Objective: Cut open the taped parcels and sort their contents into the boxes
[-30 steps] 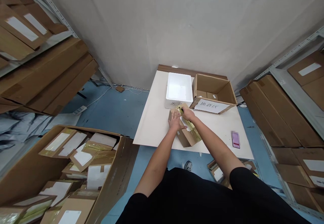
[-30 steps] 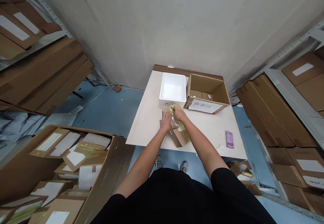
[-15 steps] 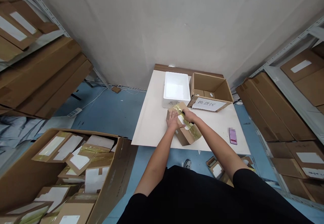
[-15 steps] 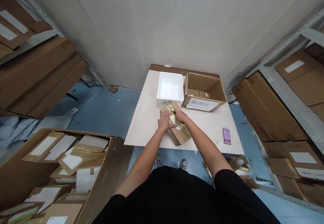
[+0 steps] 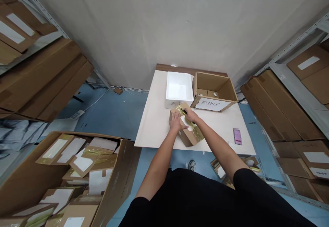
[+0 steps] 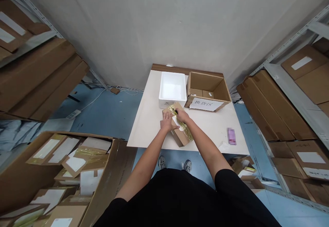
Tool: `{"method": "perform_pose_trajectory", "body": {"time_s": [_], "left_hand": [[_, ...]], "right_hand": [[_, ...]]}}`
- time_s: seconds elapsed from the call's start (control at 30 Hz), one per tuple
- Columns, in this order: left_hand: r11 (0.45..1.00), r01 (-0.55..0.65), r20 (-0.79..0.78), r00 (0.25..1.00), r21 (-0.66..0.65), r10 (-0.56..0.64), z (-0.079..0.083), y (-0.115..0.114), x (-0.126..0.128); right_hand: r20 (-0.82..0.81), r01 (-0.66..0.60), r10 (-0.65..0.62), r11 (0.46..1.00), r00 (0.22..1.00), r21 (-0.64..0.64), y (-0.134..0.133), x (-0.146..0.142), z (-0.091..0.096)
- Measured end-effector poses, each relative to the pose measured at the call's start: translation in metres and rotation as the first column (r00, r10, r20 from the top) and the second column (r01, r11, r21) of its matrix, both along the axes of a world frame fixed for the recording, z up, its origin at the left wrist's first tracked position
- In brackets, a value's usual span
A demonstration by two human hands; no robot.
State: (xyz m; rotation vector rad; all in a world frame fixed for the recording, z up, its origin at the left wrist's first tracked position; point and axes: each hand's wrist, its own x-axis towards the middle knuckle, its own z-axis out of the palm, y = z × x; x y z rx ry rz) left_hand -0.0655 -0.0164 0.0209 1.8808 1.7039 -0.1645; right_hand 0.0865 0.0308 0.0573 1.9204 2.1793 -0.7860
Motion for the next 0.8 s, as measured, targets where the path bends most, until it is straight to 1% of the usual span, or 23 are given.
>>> {"method": "perform_pose_trajectory", "body": {"time_s": [0.17,0.33,0.47,0.63,0.8], "left_hand": [[1.0,0.007,0.002,1.0,-0.003,-0.007,0.0,0.0,0.0],[1.0,0.009,-0.005,1.0,-0.001,-0.009,0.002,0.0,0.0],[1.0,-0.002,0.004,1.0,0.005,0.002,0.001,0.0,-0.002],[1.0,-0.002,0.01,1.0,0.014,0.002,-0.001,-0.001,-0.003],[1.0,0.0,0.002,1.0,0.006,0.0,0.0,0.0,-0.003]], "right_hand": [[0.007,-0.032,0.032,0.999,0.999,0.001,-0.003,0.003,0.0],[0.059,-0.006,0.012,0.995,0.998,-0.103,-0.003,0.001,0.015],[0.088,0.013,0.001,0.989,0.996,-0.149,-0.004,-0.004,0.026],[0.103,0.036,-0.012,0.972,0.995,-0.234,-0.008,-0.003,0.033],[0.105,0.034,-0.009,0.97,0.994,-0.243,-0.017,0.004,0.037]]}}
